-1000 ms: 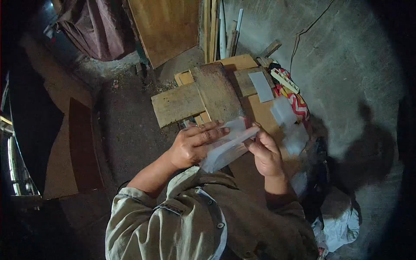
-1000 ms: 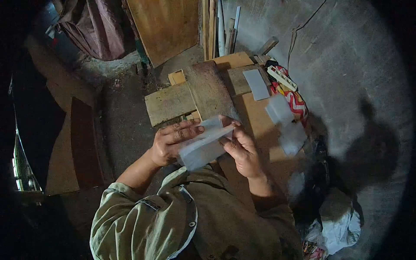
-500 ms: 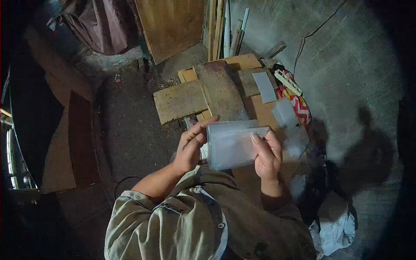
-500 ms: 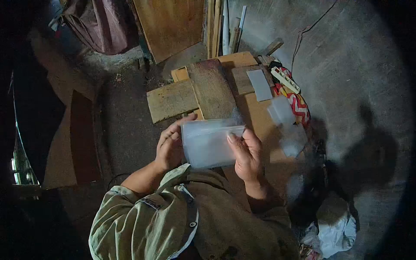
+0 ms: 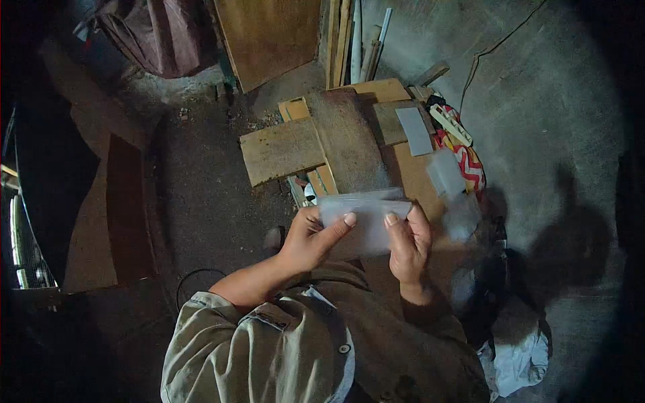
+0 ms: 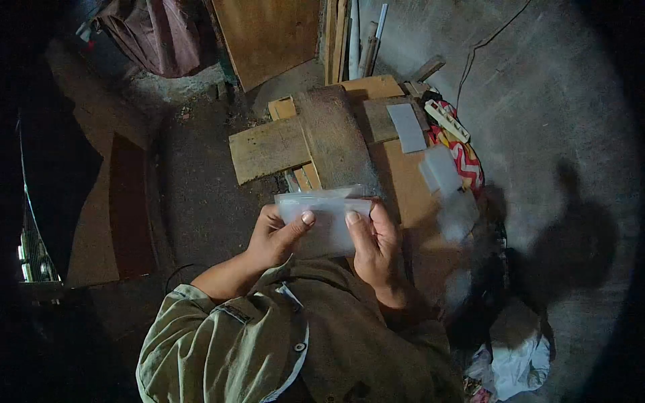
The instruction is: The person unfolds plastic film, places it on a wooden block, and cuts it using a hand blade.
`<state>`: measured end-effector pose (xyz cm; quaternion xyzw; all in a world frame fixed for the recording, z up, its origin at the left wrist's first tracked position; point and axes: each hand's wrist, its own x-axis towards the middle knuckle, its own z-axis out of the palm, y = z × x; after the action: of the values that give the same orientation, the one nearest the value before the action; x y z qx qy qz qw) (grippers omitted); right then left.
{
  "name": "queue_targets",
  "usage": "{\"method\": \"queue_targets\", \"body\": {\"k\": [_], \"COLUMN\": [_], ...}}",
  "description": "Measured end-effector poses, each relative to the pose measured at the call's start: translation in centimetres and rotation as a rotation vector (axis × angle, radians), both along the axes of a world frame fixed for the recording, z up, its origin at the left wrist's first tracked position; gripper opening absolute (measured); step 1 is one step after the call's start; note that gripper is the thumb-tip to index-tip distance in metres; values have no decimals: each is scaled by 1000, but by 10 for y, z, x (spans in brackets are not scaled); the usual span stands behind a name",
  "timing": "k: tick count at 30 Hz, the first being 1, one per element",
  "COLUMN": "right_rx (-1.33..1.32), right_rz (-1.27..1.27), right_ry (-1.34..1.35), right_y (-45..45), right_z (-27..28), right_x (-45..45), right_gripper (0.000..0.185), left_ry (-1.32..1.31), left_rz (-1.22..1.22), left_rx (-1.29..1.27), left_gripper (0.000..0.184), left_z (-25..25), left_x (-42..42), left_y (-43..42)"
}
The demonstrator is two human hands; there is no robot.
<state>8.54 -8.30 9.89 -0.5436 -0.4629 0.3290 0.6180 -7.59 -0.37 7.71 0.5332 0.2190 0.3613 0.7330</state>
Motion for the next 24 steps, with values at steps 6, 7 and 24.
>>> {"method": "queue_targets", "body": {"k": [6,7,24], "right_rx": [-106,-106,-14], "right_rz": [21,21,-102], "right_ry": [-50,-49,-279], "right_y": [-4,-2,1], "right_z": [-5,-3,-17], "right_x": [5,0,-11], "right_gripper": [21,21,12], "left_ry": [-6,-5,7], "left_rz": [18,17,25], "left_rx": [20,20,-65], "left_gripper": [25,25,20], "left_z": [-1,-5,-6], "left_x": [-1,-2,2], "left_y": [0,1,-1]}}
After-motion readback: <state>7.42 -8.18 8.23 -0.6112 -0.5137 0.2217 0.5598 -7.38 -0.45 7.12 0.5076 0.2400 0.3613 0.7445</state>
